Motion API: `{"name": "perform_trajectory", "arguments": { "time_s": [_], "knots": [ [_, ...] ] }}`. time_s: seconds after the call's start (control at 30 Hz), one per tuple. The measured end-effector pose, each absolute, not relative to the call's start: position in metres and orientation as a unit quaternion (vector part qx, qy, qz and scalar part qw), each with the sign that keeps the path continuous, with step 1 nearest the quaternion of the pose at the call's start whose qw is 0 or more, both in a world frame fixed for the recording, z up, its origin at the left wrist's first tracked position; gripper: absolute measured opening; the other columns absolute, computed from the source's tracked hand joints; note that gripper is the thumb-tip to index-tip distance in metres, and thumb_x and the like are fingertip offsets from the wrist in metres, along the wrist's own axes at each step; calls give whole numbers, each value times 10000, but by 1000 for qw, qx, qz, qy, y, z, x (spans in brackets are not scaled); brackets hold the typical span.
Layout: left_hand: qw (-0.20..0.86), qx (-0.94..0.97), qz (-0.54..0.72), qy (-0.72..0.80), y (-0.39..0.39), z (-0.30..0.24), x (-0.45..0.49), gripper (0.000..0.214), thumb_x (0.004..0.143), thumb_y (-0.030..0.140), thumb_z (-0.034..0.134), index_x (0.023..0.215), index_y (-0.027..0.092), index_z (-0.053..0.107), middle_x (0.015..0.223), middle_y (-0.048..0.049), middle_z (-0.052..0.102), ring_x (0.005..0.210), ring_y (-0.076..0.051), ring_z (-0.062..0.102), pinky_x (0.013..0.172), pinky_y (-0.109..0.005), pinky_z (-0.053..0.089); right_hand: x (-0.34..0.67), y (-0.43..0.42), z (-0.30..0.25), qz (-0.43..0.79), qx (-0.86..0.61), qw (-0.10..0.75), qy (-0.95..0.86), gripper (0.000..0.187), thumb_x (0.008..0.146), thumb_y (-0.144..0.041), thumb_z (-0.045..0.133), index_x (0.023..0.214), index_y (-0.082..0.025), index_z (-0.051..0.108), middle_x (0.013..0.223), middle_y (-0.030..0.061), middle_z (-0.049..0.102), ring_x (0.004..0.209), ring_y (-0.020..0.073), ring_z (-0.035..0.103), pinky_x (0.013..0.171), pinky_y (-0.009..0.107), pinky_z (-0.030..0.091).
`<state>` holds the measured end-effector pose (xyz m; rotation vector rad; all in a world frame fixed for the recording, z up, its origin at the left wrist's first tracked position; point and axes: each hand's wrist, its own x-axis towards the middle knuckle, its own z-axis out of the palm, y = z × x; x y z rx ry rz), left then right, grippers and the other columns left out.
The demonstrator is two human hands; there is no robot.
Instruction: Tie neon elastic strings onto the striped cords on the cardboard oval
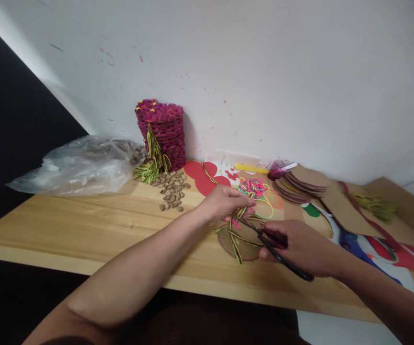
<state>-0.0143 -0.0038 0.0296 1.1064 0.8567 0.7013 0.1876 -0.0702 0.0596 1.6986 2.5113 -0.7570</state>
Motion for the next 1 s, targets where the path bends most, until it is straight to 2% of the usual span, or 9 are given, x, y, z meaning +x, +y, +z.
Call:
{"name": "perform_trajectory", "arguments": {
  "time_s": [0.13,0.27,0.4,0.5,0.57,0.73,0.9,1.0],
  "knots": [
    [710,489,321,391,-4,31,-14,123,773,257,737,776,136,759,708,-81,730,460,-75,570,357,-168,207,185,-69,59,-229,548,1,804,414,767,-567,664,630,-211,504,567,-39,511,517,114,393,482,259,256],
    [730,472,317,379,-4,29,-14,132,749,265,759,767,135,748,749,-82,739,507,-99,609,396,-174,327,184,-68,59,-242,548,-19,800,365,767,-545,662,620,-218,592,545,-29,544,506,120,424,479,253,282],
    [757,440,330,352,-3,25,-13,141,730,259,780,720,129,727,725,-74,730,545,-120,634,514,-239,471,185,-67,59,-255,555,-20,792,295,786,-494,638,639,-240,672,532,-14,590,501,135,475,482,254,310],
    [753,435,361,337,-1,25,-14,101,749,209,754,711,120,725,679,-67,721,592,-127,649,609,-260,507,187,-67,57,-221,563,-15,796,274,793,-460,639,636,-238,672,543,-12,599,499,135,478,485,257,291],
    [740,435,389,334,1,27,-16,106,756,212,744,717,116,723,652,-61,713,606,-129,652,614,-247,497,190,-67,54,-201,556,-9,806,279,803,-451,632,635,-231,660,551,-8,596,498,134,469,481,259,266],
    [654,453,505,337,7,34,-22,180,804,304,690,766,128,708,680,-41,707,564,-100,612,517,-199,410,210,-69,49,-124,581,2,805,381,794,-537,623,592,-220,558,541,-4,571,502,150,461,487,272,236],
    [571,484,551,369,24,31,-33,209,772,342,692,735,136,687,611,-20,670,524,-101,570,583,-227,452,249,-78,40,-86,691,-39,716,426,815,-608,530,613,-232,542,575,37,625,545,215,567,510,303,322],
    [427,578,523,459,42,26,-53,263,816,367,620,694,143,684,611,-25,672,551,-114,575,589,-222,443,273,-87,31,-92,751,-32,653,401,835,-595,470,694,-242,601,624,73,677,588,277,634,523,338,373]
  ]
}}
